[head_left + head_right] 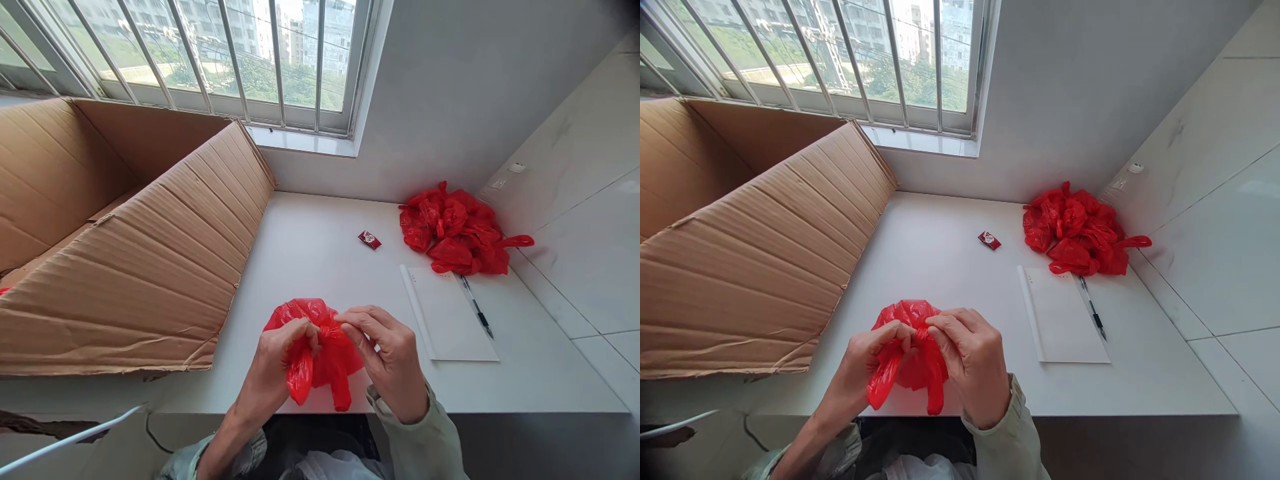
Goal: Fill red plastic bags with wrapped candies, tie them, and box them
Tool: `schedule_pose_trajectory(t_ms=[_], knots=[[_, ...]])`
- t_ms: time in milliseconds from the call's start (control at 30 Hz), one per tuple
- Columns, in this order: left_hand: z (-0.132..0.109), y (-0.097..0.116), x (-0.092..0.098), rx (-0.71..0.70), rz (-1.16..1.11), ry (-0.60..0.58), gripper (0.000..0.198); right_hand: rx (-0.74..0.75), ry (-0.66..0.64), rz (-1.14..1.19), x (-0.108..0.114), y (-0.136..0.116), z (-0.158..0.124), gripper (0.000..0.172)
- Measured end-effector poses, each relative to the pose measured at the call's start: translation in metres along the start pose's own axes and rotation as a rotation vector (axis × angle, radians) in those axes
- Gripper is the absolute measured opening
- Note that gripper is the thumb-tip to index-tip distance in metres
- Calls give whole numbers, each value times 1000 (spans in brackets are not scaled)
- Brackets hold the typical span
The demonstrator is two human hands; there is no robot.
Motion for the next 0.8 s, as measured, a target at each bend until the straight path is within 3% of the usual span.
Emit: schedule_pose_trajectory(t_ms=[133, 200, 333, 467, 600, 800], knots=[[-5, 11, -4, -224, 177, 75, 21, -55, -130, 241, -26, 7, 11, 25], [-7, 11, -5, -321, 209, 144, 18, -144, -118, 308, -34, 15, 10, 23], [-10, 0, -10, -478, 253, 276, 18, -303, -129, 409, -41, 31, 1, 21], [-14, -10, -12, -537, 353, 439, 24, -373, -225, 465, -42, 40, -1, 22], [-13, -7, -7, -525, 359, 441, 17, -290, -302, 442, -38, 37, 5, 19], [-4, 7, 12, -563, 250, 281, 12, 4, -248, 144, -30, 21, 8, 9]])
Point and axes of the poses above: each hand's wrist, its own z-axis towards the middle knuckle, its own x-axis out of the back of the hand, y = z × x, the point moved 4 cm from there along z, towards the middle knuckle, and after that the axes turned 3 degrees about y, right-handed, at the moved point
